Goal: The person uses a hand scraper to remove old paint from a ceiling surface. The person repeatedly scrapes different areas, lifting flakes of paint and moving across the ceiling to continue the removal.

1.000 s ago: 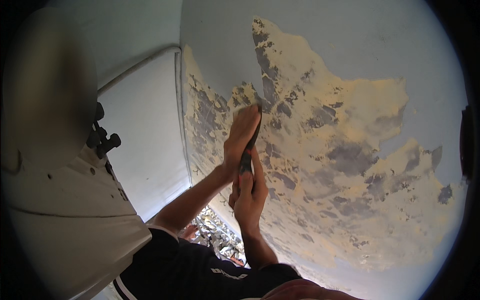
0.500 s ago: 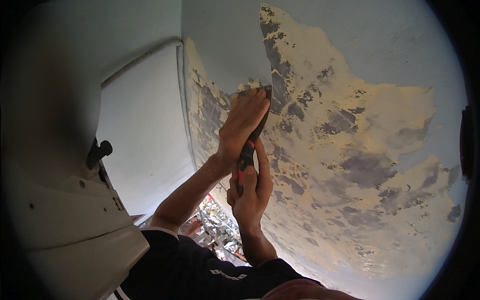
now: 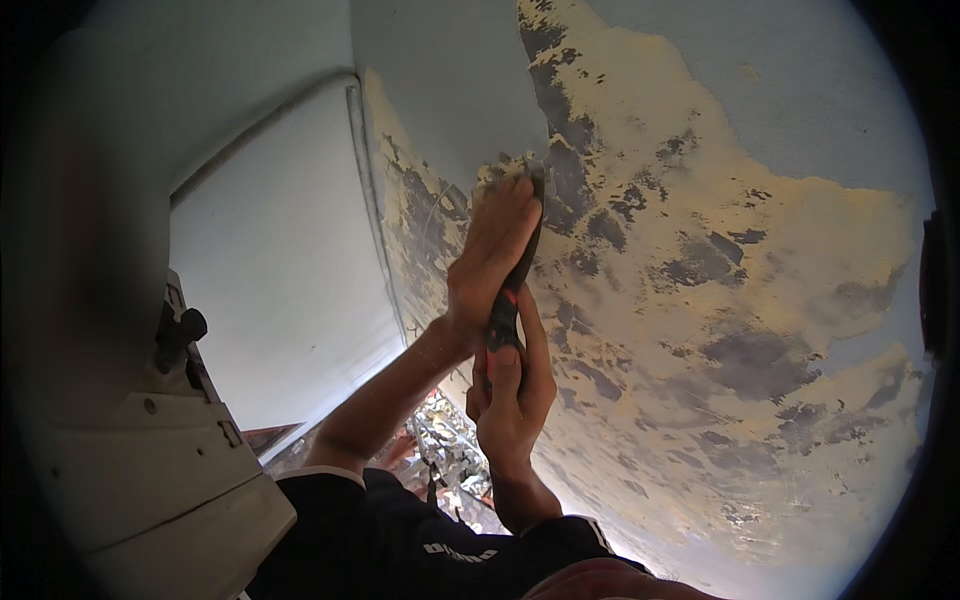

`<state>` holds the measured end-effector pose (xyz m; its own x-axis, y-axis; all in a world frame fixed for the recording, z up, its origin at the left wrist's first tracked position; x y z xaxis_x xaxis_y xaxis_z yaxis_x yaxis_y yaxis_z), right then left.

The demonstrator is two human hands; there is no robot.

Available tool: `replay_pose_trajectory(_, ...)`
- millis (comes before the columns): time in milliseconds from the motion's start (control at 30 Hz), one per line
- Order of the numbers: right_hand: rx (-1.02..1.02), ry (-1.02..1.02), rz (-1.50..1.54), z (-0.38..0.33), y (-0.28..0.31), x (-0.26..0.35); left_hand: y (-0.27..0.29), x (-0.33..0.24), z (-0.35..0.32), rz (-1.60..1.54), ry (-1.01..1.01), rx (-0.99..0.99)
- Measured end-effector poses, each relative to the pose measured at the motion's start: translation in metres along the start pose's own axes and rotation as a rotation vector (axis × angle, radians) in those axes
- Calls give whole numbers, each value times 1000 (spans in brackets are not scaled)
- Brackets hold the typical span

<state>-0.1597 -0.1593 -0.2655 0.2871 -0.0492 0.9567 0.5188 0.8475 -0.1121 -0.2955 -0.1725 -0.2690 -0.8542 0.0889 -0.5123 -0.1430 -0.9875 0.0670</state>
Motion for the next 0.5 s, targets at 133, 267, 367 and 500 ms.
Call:
replay_pose_trajectory(133,11,78,-83,4,9,-5,-10,6,-8,-4,0,-45)
replay_pose_trajectory(267,45,35,23,26,-4,19,-1,-2,33,-6,-43,-84)
replay_pose_trajectory(367,56,40,72,14,-8,18,5,1,18,-26,-26,-40)
replay_pose_trajectory(500,-67,21,102,-12,-6,-16,4,3,-10,-45,-33,44)
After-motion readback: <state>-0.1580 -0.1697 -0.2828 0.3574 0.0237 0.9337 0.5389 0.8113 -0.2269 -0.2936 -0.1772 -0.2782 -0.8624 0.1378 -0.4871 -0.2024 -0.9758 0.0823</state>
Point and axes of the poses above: each hand's wrist, its own z-axis towards the middle knuckle, its own y-axis out of the back of the hand, x = y × z, the point moved 1 cm from there along z, towards the middle knuckle, and after that the axes turned 4 degrees about y, right-handed, at the moved point
